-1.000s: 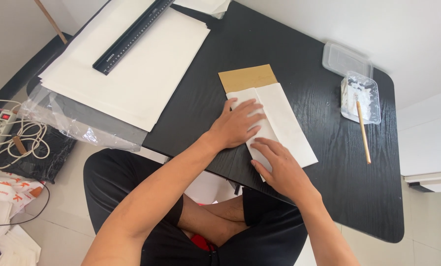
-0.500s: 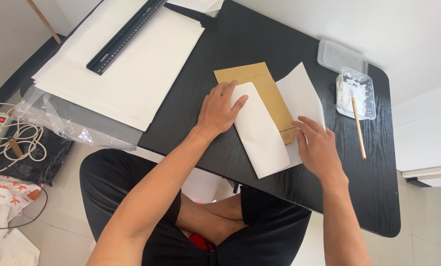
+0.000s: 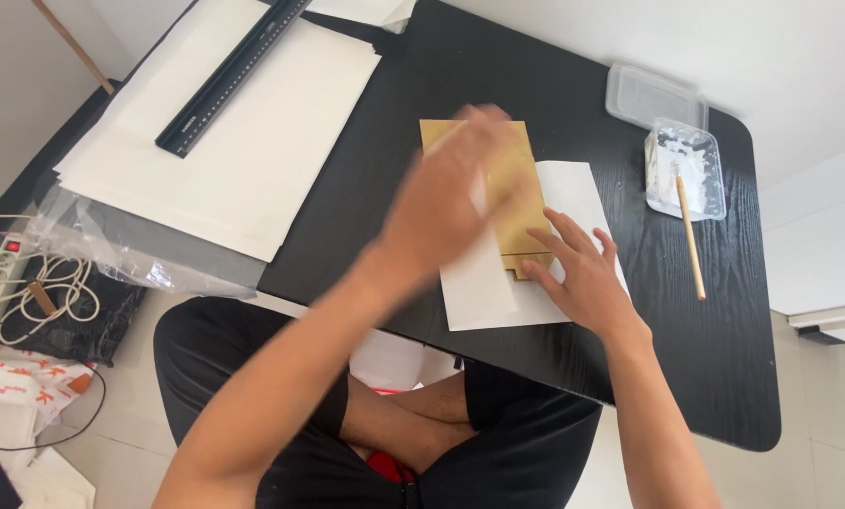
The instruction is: The person aligns a sheet of white paper on a stack using a ruler, then places a cardboard template on top. They fold the paper over the template's edges and press it down to create creases.
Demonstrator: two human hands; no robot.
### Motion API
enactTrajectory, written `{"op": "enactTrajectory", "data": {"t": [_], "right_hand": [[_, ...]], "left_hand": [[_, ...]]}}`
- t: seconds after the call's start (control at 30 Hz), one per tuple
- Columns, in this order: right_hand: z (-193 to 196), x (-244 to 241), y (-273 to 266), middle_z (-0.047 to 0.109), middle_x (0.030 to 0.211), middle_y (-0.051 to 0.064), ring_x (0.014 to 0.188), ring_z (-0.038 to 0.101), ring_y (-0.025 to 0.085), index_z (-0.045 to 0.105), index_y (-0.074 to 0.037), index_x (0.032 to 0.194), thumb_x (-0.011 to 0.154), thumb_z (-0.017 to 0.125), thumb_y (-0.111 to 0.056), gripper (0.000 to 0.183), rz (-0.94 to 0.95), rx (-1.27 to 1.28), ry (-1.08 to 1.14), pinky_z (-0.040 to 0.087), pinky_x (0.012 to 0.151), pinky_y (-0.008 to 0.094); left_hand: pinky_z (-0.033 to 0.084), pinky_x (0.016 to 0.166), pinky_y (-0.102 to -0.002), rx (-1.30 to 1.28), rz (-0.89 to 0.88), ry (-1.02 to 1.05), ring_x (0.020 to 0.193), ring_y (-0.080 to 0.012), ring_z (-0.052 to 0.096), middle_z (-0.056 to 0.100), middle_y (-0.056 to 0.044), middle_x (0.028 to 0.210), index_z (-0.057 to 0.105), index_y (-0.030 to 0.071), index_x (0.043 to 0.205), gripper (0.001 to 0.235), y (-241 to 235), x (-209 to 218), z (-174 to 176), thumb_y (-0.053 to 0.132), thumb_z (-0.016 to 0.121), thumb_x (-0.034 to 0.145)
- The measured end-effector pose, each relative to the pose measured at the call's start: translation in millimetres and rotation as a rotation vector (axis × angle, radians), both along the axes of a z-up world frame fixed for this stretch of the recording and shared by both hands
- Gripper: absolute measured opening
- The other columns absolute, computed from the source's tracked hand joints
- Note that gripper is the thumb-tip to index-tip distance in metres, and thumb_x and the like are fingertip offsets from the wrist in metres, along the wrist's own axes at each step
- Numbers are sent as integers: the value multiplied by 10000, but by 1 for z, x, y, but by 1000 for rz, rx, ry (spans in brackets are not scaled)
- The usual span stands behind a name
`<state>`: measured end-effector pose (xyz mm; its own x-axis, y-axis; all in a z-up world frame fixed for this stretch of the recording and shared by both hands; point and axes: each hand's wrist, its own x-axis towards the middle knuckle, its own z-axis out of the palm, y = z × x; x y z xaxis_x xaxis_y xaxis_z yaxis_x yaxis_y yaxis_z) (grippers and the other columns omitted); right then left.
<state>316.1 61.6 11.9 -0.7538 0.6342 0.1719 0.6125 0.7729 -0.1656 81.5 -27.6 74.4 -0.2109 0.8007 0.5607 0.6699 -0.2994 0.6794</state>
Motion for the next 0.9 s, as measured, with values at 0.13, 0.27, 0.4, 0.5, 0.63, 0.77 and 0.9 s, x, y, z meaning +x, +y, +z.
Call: {"op": "enactTrajectory", "data": {"t": [0.13, 0.27, 0.4, 0.5, 0.63, 0.77, 0.9], "right_hand": [[5, -14, 25, 382, 1604, 52, 1473, 311, 260, 377, -200, 1527, 970, 394, -248, 559, -66, -359, 63, 178, 1173, 464], [-12, -14, 53, 484, 1522, 209, 1371, 479, 427, 496, -115, 1487, 1048, 532, -385, 517, 5, -229, 200, 366, 1129, 585], [-6, -7, 53, 474, 1526, 201, 1359, 482, 434, 456, -100, 1514, 1072, 472, -371, 519, -49, -298, 210, 372, 1133, 596], [-7, -3, 49, 539, 1482, 140, 1381, 494, 350, 495, -126, 1510, 1084, 467, -421, 519, -205, -315, 175, 334, 1144, 530], [-6, 0, 47, 618, 1404, 42, 1352, 535, 244, 560, -187, 1467, 1077, 519, -425, 459, -286, -248, 123, 371, 1108, 447], [-14, 4, 53, 690, 1291, -48, 1282, 588, 167, 647, -257, 1366, 1052, 573, -463, 383, -335, -208, 99, 422, 1071, 399], [-14, 2, 52, 691, 1266, 19, 1243, 611, 232, 709, -211, 1289, 1019, 646, -344, 307, -325, -241, 164, 475, 1049, 405]], "left_hand": [[424, 1215, -495, 186, -520, 47, 1367, -325, 590, 598, -99, 1394, 661, 166, 1170, 319, -72, 104, -25, 407, 600, 971], [447, 1168, -574, 165, -272, 313, 1406, -422, 552, 564, -159, 1409, 433, 307, 1516, 617, -42, 139, -94, 643, 375, 1001], [400, 1122, -555, 125, -66, 282, 1407, -444, 467, 452, -187, 1548, 530, 215, 1470, 620, 1, 69, -104, 607, 495, 991], [421, 1104, -554, -163, 70, 367, 1338, -479, 500, 463, -280, 1471, 511, 112, 1480, 716, 1, 13, -103, 639, 422, 1005], [332, 1175, -531, -648, 51, 371, 1434, -390, 416, 399, -224, 1527, 321, 169, 1590, 750, 15, -37, -111, 648, 241, 1020], [296, 1188, -530, -756, 83, 479, 1473, -262, 383, 411, -78, 1554, 341, 256, 1578, 640, 43, -63, -129, 580, 219, 1039], [385, 1124, -538, -625, 109, 605, 1323, -284, 509, 536, -65, 1319, 570, 213, 1408, 457, 51, -70, -126, 402, 350, 1055]]}}
